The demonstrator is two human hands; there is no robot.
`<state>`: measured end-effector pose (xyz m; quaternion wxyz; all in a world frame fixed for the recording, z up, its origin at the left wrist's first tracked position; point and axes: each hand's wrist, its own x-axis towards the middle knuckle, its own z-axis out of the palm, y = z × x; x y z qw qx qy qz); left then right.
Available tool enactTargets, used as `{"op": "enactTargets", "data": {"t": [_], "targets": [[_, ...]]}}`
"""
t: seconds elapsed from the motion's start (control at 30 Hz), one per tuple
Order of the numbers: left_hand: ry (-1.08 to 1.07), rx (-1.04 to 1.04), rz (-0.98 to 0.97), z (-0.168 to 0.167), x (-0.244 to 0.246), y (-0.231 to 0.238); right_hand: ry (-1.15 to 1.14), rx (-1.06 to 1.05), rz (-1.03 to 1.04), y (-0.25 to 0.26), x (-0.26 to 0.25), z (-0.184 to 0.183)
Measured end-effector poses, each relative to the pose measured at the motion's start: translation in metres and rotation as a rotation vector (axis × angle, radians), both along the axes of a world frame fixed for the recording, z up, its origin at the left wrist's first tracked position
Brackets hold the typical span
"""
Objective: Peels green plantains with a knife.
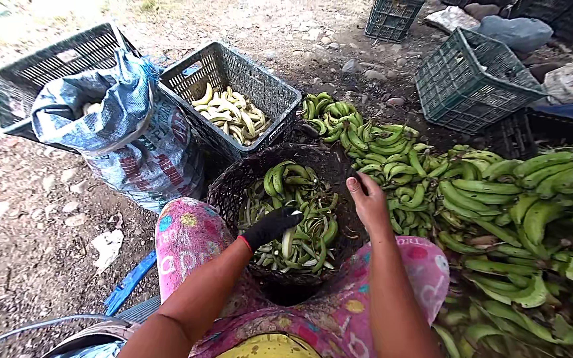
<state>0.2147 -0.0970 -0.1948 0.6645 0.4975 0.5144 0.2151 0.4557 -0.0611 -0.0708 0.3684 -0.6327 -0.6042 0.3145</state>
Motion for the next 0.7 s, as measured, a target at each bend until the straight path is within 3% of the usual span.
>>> {"op": "enactTargets", "data": {"t": [0.13,0.23,0.3,0.47,0.53,0.57,0.7], "targets": [[0.164,-0.183,-0.224,-0.009,0.01,-0.016,-0.139,0.027,0.001,0.015,0.042,0.042],[0.219,-0.171,-0.147,0.019,-0.011,0.012,-0.153,0.035,-0.053,0.027,0.07,0.039],[0.136,-0.043,0.057,0.051,-0.04,0.041,-0.13,0.004,-0.092,0.028,0.085,0.023],[-0.374,0.476,0.91,0.118,-0.087,0.096,-0.203,-0.243,-0.039,0.024,0.104,0.013],[-0.358,0.495,1.066,0.105,-0.08,0.103,-0.171,-0.256,-0.031,0.026,0.104,0.019],[-0.275,0.457,1.052,0.088,-0.066,0.101,-0.149,-0.259,-0.023,0.027,0.105,0.019],[0.066,0.157,0.594,-0.004,0.028,0.054,-0.136,-0.289,0.058,0.034,0.111,0.012]]}}
